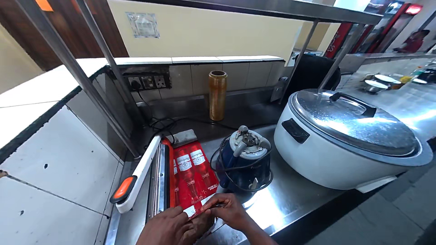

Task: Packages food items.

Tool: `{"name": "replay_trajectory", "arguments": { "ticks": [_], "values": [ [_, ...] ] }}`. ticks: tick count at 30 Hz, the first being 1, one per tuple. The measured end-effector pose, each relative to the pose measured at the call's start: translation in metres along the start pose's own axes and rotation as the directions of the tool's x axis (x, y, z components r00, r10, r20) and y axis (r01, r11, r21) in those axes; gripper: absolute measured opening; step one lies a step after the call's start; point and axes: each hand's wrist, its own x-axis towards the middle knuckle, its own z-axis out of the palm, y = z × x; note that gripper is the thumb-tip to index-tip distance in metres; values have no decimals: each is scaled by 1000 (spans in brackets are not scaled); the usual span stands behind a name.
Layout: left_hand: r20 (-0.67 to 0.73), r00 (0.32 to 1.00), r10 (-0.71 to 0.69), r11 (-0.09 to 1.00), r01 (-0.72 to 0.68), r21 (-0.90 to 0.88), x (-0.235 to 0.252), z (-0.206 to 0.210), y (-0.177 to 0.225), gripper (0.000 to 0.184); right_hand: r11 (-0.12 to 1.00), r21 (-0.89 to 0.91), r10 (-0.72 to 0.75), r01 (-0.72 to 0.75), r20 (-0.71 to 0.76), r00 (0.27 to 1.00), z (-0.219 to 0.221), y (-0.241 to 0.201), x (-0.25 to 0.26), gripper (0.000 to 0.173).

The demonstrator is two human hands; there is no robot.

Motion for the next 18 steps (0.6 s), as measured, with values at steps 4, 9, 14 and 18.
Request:
{"name": "replay_trajectory", "arguments": {
  "ticks": [4,9,14,18],
  "values": [
    [-32,999,-17,999,16,-39,-1,-5,1,24,998,58,-31,39,-140,990,4,3,-1,20],
    [-114,989,-91,990,77,-119,-11,-23,0,25,996,77,79,-53,-389,918,14,19,-15,68],
    [-201,962,-184,949,120,-291,-15,-33,9,25,875,426,411,-231,-401,819,29,48,-29,59],
    [-251,945,-209,931,114,-347,-9,-32,24,26,626,732,561,-267,-185,807,52,55,-34,33]
  ]
}}
